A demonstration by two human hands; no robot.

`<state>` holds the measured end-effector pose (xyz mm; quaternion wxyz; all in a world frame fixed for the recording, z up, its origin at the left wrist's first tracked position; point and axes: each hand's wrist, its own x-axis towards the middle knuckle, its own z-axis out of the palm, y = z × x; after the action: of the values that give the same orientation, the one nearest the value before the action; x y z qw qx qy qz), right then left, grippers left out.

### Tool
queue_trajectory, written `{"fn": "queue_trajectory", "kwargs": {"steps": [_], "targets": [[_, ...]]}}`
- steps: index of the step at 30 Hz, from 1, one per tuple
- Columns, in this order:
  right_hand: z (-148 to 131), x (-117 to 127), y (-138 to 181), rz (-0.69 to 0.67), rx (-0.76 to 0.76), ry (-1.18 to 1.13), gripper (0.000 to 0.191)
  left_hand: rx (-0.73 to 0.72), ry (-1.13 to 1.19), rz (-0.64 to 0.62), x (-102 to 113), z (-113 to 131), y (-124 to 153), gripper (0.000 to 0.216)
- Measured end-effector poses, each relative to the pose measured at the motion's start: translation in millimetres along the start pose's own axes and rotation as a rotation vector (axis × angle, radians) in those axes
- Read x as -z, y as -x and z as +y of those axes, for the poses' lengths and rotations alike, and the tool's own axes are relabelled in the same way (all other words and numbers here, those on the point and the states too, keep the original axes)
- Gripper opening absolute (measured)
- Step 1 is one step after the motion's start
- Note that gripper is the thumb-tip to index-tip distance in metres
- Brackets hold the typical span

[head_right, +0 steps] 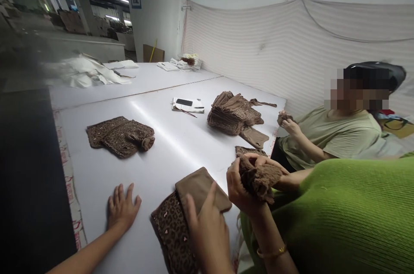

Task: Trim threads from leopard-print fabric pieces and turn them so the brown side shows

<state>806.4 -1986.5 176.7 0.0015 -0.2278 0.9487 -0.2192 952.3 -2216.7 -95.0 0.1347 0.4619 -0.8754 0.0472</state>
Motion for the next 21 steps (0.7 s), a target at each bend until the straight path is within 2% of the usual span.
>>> {"fn": "queue_trajectory", "kwargs": {"steps": [3, 8, 14, 17, 21], "targets": [[33, 17, -4, 0.011, 0.135, -0.089, 0.051, 0.000, 0.006, 0.000, 0, 0, 0, 0.051], [66, 42, -13, 0.017, 0.167, -0.260, 0.054, 0.009, 0.011, -0.008, 2, 1, 1, 0.050], [69, 27, -5, 0.050, 0.210, -0.253, 0.055, 0.019, -0.003, -0.003, 5, 3, 1, 0.049], [71, 20, -3, 0.057, 0.272, -0.152, 0.057, 0.016, -0.015, -0.001, 5, 3, 1, 0.049], [76, 20, -12, 0.018, 0.412, 0.040, 0.046, 0.013, -0.057, -0.026, 7, 4, 0, 0.050]]}}
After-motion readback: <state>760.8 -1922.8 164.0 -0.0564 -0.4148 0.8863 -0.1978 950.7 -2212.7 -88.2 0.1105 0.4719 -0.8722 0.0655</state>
